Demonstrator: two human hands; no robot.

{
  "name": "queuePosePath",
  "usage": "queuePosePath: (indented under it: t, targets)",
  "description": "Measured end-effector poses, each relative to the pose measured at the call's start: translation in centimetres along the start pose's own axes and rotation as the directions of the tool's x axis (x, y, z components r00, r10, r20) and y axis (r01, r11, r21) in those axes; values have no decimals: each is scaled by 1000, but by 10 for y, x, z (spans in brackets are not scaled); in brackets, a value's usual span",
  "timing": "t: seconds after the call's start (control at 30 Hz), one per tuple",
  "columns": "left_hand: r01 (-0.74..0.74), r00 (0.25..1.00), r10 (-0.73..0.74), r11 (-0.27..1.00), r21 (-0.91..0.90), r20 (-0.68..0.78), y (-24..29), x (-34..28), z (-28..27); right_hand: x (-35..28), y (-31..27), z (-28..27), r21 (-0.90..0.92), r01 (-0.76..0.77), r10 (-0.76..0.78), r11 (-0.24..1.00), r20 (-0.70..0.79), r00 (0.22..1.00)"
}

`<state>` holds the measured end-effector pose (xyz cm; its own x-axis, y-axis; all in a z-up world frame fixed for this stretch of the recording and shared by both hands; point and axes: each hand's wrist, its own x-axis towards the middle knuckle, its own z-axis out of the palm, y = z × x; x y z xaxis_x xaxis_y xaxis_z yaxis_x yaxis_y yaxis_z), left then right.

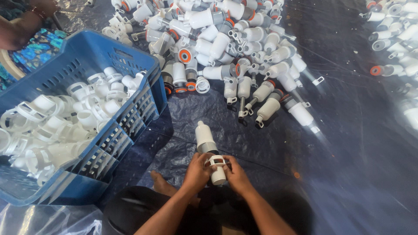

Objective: The person sits on a tarp and assembles white plastic pump-like devices by hand. They pick up a cylindrical body, insert a black rubber ring, attach a nozzle, and screw on a handle, repeating this process for multiple units.

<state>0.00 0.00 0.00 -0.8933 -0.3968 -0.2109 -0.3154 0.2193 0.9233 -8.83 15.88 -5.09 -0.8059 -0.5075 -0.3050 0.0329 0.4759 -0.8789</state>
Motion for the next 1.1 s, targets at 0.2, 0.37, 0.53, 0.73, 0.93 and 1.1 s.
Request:
queuePosePath:
  t: [0.2,0.37,0.53,0.73,0.93,1.1]
  targets:
    - [52,999,-52,998,30,5,-3,1,1,-1,-2,0,-44,-6,6,999,1,1000]
    - [12,1000,-12,1000,26,-2,-5,1,3,-3,-9,-2,-47,-77,78,996,38,996]
    - [45,999,-46,998,46,8,-3,1,2,-3,-8,-1,-64,-41,43,997,30,999]
    - [31,999,-32,998,61,4,0,0,1,-2,-4,-1,-86,-32,34,996,26,999]
    - [38,999,-38,998,58,10,1,-1,0,1,0,0,-129,-23,25,991,12,1000]
    - [51,999,-51,998,25,16,0,-2,0,-1,-1,0,-143,-31,33,989,13,999]
